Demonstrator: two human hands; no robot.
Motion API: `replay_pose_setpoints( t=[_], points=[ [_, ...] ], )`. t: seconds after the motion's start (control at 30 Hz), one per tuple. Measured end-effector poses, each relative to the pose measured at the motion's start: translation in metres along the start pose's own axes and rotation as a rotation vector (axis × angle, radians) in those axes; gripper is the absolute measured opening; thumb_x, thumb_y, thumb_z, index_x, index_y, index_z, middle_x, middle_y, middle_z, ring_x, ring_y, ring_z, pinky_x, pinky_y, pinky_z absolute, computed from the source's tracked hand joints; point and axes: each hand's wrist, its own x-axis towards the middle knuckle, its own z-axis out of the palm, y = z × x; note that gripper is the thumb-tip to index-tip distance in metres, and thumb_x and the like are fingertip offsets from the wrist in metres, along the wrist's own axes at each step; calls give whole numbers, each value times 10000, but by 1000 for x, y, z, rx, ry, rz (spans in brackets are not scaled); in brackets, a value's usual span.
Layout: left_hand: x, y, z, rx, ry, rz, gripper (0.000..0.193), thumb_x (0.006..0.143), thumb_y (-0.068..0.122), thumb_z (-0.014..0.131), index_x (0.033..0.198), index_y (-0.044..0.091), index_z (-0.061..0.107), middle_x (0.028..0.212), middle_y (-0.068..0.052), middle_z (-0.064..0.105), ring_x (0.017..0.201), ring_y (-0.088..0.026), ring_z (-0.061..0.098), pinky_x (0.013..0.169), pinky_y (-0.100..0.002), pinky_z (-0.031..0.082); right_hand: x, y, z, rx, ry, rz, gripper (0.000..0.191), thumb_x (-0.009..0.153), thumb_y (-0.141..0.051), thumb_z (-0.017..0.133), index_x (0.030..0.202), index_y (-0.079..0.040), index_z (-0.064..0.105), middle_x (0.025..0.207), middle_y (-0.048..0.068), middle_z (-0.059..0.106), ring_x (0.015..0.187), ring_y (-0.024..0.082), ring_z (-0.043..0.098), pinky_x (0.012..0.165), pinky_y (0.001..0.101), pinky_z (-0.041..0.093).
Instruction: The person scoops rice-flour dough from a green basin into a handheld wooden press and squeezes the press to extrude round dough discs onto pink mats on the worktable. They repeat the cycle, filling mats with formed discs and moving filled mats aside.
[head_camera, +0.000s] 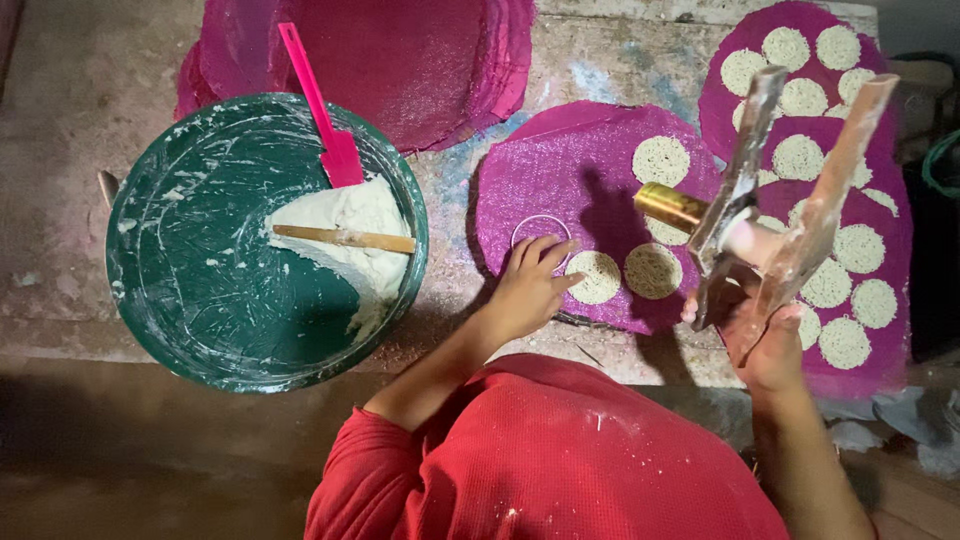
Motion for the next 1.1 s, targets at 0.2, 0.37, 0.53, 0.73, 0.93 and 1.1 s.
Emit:
replay_pose_setpoints(
  t=[0.2,0.37,0.53,0.73,0.93,1.1],
  points=[
    [24,-30,-39,-1136,305,-144,656,998,447,605,1580,186,454,1685,-134,418,1580,-309,376,1323,-497,262,26,10,-24,-388,-272,105,926,1003,-788,324,1456,6,467,1260,156,635,1153,252,612,991,451,514],
    [54,-37,-72,-2307,177,438,982,895,657,604,1632,106,261,1595,-137,518,1503,-286,454,1275,-497,299,60,3,8,-403,-439,900,769,957,-689,287,1411,-102,490,1057,240,767,958,320,765,883,499,631],
    [73,-39,-68,-2457,501,565,455,1042,541,532,1212,119,533,1068,-26,600,1124,-230,589,1189,-452,408,108,-44,47,-760,-559,920,852,910,-755,265,1188,-48,650,957,191,797,886,270,774,840,460,650],
    [77,-80,-65,-2531,647,611,236,980,384,489,971,149,506,886,3,524,907,-177,545,1009,-407,462,142,-52,88,-1133,-577,651,953,886,-805,235,922,3,739,739,140,762,665,234,715,700,444,590],
    [64,-104,-58,-2506,662,586,239,972,398,458,913,168,488,828,22,494,837,-153,518,951,-385,482,139,-37,116,-1040,-492,688,829,828,-811,321,890,-47,638,722,95,672,590,225,662,580,433,576],
    [74,-93,-37,-2551,752,476,216,967,366,403,885,185,487,802,33,482,800,-144,502,901,-374,483,139,-47,111,-1176,-577,678,978,928,-801,239,790,55,690,638,138,676,555,211,679,598,368,579]
  ],
)
